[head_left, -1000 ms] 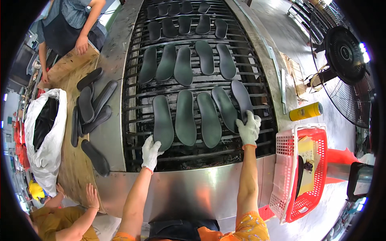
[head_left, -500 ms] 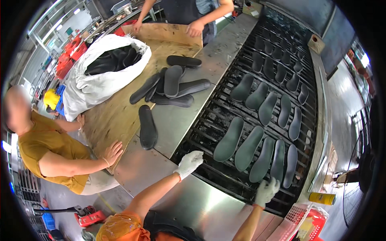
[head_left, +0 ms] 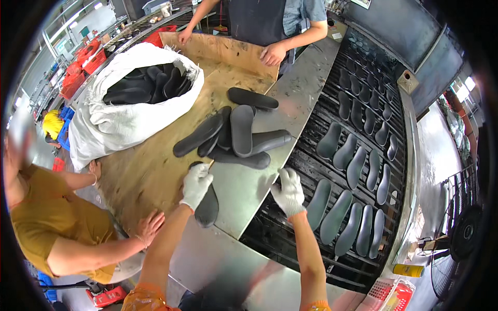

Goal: The person picks up black slippers from a large white sack and a wooden table, then places them onto a moving conveyor belt. The slippers are arranged in rows on the belt as it moves away. The person wears white gloves and works alongside a coworker who assists with the sack.

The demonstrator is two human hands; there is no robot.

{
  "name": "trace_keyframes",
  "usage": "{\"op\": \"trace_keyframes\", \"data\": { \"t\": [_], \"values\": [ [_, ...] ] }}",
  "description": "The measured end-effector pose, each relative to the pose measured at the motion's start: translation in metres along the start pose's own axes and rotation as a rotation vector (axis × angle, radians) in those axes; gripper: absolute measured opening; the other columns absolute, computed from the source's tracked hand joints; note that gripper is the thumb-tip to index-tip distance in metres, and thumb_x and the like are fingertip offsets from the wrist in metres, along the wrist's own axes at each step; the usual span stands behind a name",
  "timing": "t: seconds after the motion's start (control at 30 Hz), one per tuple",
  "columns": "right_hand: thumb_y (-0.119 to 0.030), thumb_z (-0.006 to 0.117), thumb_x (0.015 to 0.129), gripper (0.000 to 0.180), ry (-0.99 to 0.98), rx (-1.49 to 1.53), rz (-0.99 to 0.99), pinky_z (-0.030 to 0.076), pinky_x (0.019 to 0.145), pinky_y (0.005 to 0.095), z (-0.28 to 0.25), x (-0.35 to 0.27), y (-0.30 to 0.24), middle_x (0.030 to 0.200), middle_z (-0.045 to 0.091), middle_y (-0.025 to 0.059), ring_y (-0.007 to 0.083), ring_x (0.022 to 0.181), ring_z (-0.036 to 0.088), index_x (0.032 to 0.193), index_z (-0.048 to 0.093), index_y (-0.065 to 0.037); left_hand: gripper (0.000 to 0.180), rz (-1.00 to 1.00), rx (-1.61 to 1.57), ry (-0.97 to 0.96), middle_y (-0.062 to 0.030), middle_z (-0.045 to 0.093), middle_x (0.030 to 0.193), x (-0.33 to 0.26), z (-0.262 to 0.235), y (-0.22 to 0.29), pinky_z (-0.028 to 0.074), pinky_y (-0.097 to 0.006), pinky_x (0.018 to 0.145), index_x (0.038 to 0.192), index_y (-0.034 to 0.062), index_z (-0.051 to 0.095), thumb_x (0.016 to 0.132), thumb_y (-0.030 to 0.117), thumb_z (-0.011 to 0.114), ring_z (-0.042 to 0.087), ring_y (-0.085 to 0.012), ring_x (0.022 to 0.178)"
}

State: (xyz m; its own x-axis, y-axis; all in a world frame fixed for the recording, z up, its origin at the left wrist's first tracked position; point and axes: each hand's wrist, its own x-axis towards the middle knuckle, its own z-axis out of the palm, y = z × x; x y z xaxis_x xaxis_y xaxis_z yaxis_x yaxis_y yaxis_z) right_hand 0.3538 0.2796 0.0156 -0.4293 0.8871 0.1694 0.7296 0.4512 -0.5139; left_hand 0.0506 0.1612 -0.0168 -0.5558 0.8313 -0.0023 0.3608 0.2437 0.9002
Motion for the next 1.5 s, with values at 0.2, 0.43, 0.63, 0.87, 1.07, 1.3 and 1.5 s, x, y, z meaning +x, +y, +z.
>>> {"op": "trace_keyframes", "data": {
  "t": [0.2, 0.43, 0.63, 0.87, 1.07, 1.3, 1.5],
  "values": [
    [-0.029, 0.08, 0.076, 0.076, -0.065, -0.176, -0.064, 0.048, 0.104, 0.0529, 0.037, 0.192, -0.001, 0.139, 0.052, 0.0234, 0.0493, 0.126, 0.05, 0.142, 0.047, -0.012, 0.072, 0.196, 0.465, 0.019, -0.0158, 0.06, 0.134, 0.108, -0.037, -0.001, 0.045, -0.046, 0.107, 0.138, 0.0101, 0.056, 0.074, 0.027, 0.083, 0.058, -0.0367, 0.121],
    [-0.03, 0.083, 0.073, 0.095, -0.082, -0.347, 0.011, 0.046, 0.109, 0.0517, 0.098, 0.338, 0.019, 0.148, 0.048, 0.0202, 0.0458, 0.135, 0.045, 0.155, 0.036, -0.02, 0.103, 0.14, 0.648, -0.327, -0.0193, 0.056, 0.143, 0.193, -0.037, 0.003, 0.041, -0.046, 0.111, 0.151, 0.012, 0.044, 0.063, 0.04, 0.089, 0.053, -0.0381, 0.132],
    [-0.033, 0.072, 0.078, 0.071, -0.094, -0.199, 0.016, 0.046, 0.103, 0.0497, 0.115, 0.304, 0.007, 0.132, 0.058, 0.0197, 0.0427, 0.122, 0.055, 0.146, 0.051, -0.025, 0.105, 0.214, 0.533, -0.356, -0.0208, 0.06, 0.139, 0.186, -0.033, -0.003, 0.045, -0.045, 0.107, 0.149, 0.0092, 0.046, 0.059, 0.038, 0.092, 0.056, -0.0384, 0.129],
    [-0.034, 0.074, 0.079, 0.067, -0.126, -0.247, 0.153, 0.047, 0.097, 0.0506, 0.091, 0.145, -0.032, 0.119, 0.06, 0.017, 0.0392, 0.111, 0.057, 0.143, 0.055, -0.033, 0.106, 0.28, 0.522, -0.487, -0.022, 0.062, 0.129, 0.079, -0.045, 0.006, 0.047, -0.049, 0.103, 0.15, 0.0126, 0.045, 0.059, 0.04, 0.092, 0.058, -0.0426, 0.119],
    [-0.038, 0.076, 0.08, 0.073, -0.124, -0.193, 0.335, 0.041, 0.105, 0.052, 0.09, 0.025, -0.076, 0.131, 0.054, 0.0214, 0.0419, 0.122, 0.05, 0.148, 0.049, -0.032, 0.11, 0.205, 0.628, -0.594, -0.0247, 0.059, 0.131, -0.019, -0.074, 0.008, 0.046, -0.05, 0.104, 0.155, 0.0156, 0.037, 0.062, 0.042, 0.089, 0.056, -0.0432, 0.121],
    [-0.037, 0.076, 0.08, 0.075, -0.106, -0.066, 0.525, 0.044, 0.103, 0.0501, 0.081, -0.055, -0.103, 0.13, 0.052, 0.0225, 0.0426, 0.12, 0.051, 0.149, 0.048, -0.03, 0.108, 0.08, 0.635, -0.592, -0.0255, 0.053, 0.142, -0.074, -0.089, 0.018, 0.043, -0.047, 0.11, 0.158, 0.0121, 0.032, 0.068, 0.037, 0.086, 0.051, -0.0429, 0.131],
    [-0.039, 0.075, 0.078, 0.08, -0.192, 0.179, 0.681, 0.046, 0.105, 0.049, 0.008, -0.104, -0.144, 0.131, 0.052, 0.0244, 0.0416, 0.127, 0.05, 0.151, 0.046, -0.026, 0.106, 0.047, 0.601, -0.518, -0.0247, 0.05, 0.147, -0.09, -0.101, 0.01, 0.041, -0.046, 0.113, 0.158, 0.0111, 0.031, 0.07, 0.035, 0.085, 0.049, -0.0412, 0.135]
  ]
}}
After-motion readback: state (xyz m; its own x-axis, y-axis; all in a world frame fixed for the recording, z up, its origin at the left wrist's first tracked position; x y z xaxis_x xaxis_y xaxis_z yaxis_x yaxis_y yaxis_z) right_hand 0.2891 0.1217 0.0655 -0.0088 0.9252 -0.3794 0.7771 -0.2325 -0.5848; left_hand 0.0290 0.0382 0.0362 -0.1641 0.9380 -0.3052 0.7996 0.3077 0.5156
